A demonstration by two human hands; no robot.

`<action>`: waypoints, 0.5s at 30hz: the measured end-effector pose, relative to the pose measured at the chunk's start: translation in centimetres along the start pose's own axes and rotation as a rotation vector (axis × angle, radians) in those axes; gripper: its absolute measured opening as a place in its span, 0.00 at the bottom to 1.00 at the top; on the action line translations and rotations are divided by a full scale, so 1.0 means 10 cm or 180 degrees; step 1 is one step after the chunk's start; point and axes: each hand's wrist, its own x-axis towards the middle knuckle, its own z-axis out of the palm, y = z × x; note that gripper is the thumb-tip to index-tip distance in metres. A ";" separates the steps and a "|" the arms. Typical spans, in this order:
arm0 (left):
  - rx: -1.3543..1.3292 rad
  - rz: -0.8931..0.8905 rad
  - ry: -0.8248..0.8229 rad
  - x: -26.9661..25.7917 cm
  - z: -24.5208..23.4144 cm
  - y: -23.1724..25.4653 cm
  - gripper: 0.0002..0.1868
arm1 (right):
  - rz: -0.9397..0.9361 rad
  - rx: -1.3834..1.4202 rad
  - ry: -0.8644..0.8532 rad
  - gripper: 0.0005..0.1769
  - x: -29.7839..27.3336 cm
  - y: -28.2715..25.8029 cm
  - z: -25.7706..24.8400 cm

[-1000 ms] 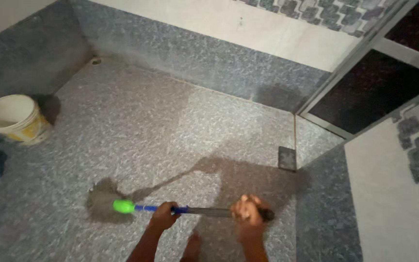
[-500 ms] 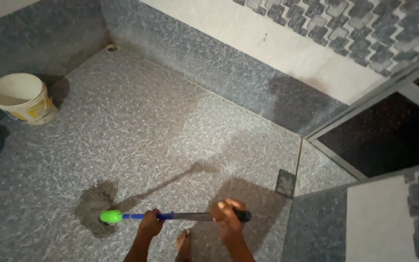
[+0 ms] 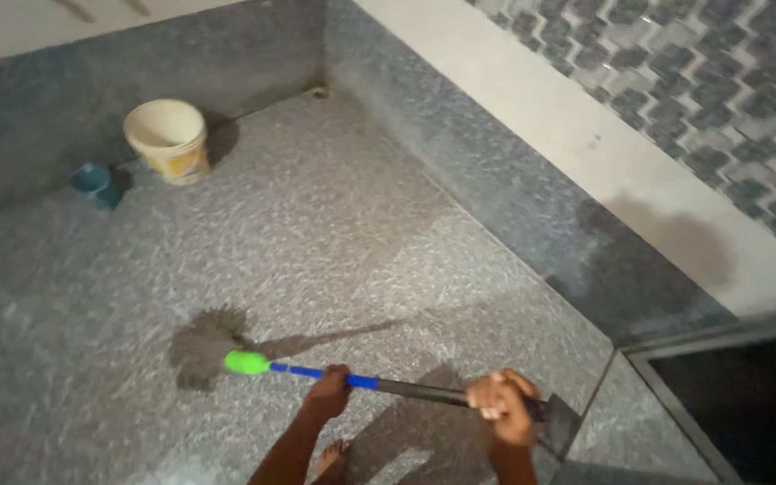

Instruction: The person mops a tiled floor using a long-handled mop, moving it across the surface and around several buckets and a small container.

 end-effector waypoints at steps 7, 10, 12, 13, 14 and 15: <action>-0.0201 -0.0214 -0.0288 0.02 0.44 0.25 0.13 | 0.0180 -0.0614 0.0166 0.20 0.15 -0.46 0.38; 0.0010 -0.0735 -0.0653 0.07 0.44 0.17 0.14 | 0.0104 -0.0318 -0.0107 0.20 0.29 -0.30 0.42; -0.0089 -0.0739 -0.0496 0.13 0.44 0.16 0.15 | 0.0152 -0.0331 -0.0080 0.20 0.45 -0.30 0.37; -0.0091 -0.0787 -0.0452 0.20 0.42 0.13 0.15 | 0.0156 -0.0315 -0.0009 0.20 0.55 -0.25 0.37; -0.0021 -0.0840 -0.0383 0.27 0.40 0.10 0.14 | 0.0199 -0.0293 -0.0053 0.20 0.67 -0.18 0.37; 0.0047 -0.0872 -0.0342 0.33 0.40 0.09 0.13 | 0.0201 -0.0221 -0.0128 0.19 0.77 -0.12 0.37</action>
